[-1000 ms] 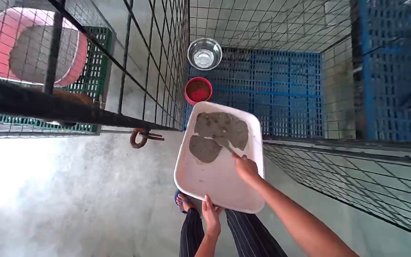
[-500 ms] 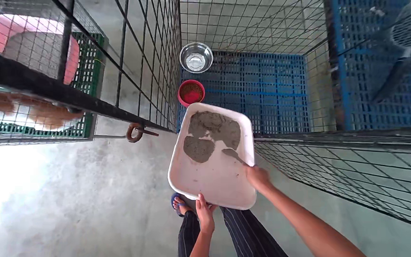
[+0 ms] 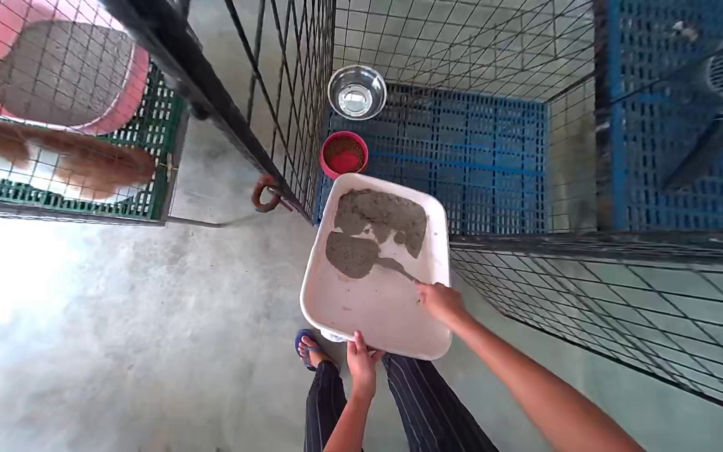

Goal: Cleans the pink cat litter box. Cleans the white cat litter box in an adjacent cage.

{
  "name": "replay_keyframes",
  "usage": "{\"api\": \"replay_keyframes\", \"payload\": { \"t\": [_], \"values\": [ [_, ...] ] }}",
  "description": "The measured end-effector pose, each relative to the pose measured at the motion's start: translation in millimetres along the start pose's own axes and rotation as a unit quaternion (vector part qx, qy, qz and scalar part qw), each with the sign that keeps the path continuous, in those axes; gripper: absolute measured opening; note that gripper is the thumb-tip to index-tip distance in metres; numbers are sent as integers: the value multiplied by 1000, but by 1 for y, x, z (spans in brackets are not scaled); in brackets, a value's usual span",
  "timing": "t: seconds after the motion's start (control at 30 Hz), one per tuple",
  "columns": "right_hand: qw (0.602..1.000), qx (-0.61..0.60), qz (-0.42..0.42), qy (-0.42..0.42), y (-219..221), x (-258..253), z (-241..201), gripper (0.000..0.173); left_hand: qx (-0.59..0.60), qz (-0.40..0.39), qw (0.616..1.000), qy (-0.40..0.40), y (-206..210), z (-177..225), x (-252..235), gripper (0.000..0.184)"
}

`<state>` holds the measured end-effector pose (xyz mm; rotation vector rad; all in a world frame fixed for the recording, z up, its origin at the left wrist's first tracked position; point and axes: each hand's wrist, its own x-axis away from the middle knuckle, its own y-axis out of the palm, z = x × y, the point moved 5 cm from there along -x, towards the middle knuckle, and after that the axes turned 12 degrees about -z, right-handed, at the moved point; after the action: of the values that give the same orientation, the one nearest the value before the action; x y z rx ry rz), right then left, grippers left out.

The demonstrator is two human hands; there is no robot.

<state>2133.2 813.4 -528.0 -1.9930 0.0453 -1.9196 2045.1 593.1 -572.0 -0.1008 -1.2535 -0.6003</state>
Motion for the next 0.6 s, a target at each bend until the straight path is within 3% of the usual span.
{"api": "replay_keyframes", "payload": {
  "t": [0.17, 0.27, 0.37, 0.5, 0.6],
  "values": [
    [997, 77, 18, -11, -23, -50, -30, 45, -43, 45, 998, 26, -33, 9, -21, 47],
    [996, 91, 24, 3, -31, -60, -23, 48, -33, 27, 999, 25, -20, 16, -15, 45],
    [1000, 23, 4, 0, -16, -25, -17, 45, 3, -8, 1000, 3, -8, 4, -3, 44],
    [998, 28, -50, -3, 46, 54, -15, 47, 10, -37, 999, -19, 9, -3, 6, 39],
    [997, 63, -40, 5, 70, 49, -35, 52, -22, -47, 998, -21, 17, -1, 12, 39]
  ]
}}
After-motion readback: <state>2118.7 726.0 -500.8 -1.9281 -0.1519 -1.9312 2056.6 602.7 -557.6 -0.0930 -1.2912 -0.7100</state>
